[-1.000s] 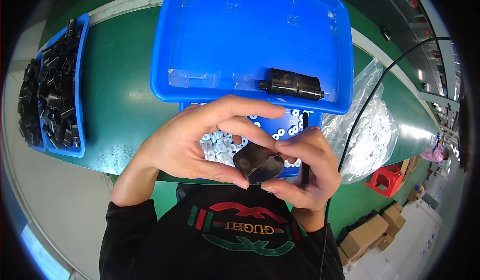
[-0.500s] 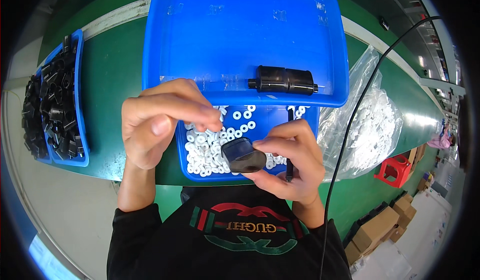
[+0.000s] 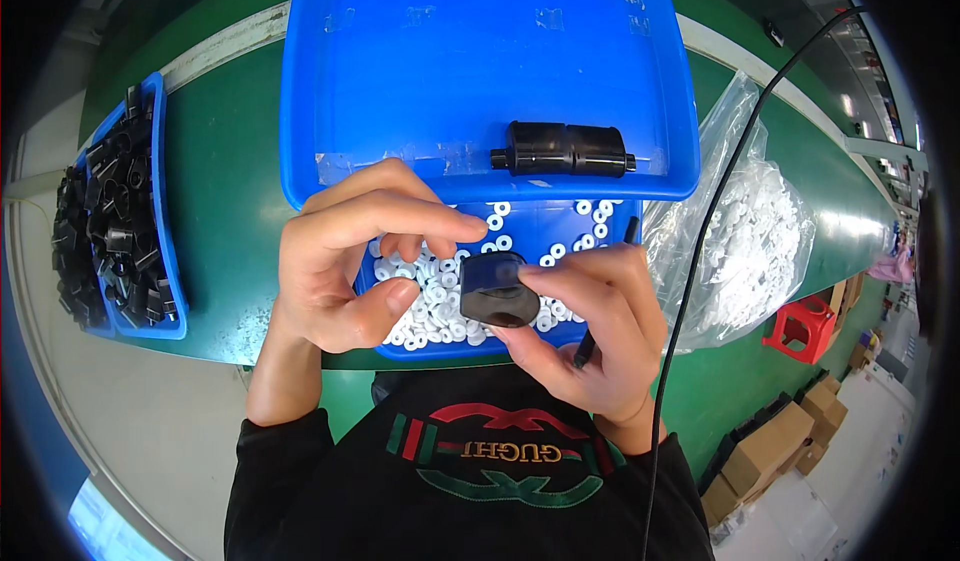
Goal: The person assembles small black plastic components by inserting white washers into them using a screwdriver. They pick up a black part, place a washer on it, and use the screwdriver to press the washer into place. The assembled parts are placed into a blue tray, and the person periodically retrieves more black parts from a green tray on a shelf.
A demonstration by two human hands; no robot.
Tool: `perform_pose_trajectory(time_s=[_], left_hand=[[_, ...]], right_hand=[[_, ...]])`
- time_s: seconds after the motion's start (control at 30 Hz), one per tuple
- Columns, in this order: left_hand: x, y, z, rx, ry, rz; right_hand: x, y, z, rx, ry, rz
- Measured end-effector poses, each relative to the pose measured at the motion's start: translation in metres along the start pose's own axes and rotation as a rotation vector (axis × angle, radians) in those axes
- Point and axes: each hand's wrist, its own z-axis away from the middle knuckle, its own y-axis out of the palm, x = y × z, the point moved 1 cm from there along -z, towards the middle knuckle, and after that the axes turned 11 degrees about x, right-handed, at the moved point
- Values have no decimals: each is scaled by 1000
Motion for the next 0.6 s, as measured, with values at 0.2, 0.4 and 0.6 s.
perform_pose_trajectory(time_s=[0.2,0.4,0.6], left_hand=[[-1,0,3,-21,-10,5],[-8,4,-5,169,-79,-97],[7,26,-5,259,1,-208]], right_hand=[[9,-10,8,-36,-9,-6],[6,-10,5,-34,15,-67],[11,-1,1,58,-1,-137]])
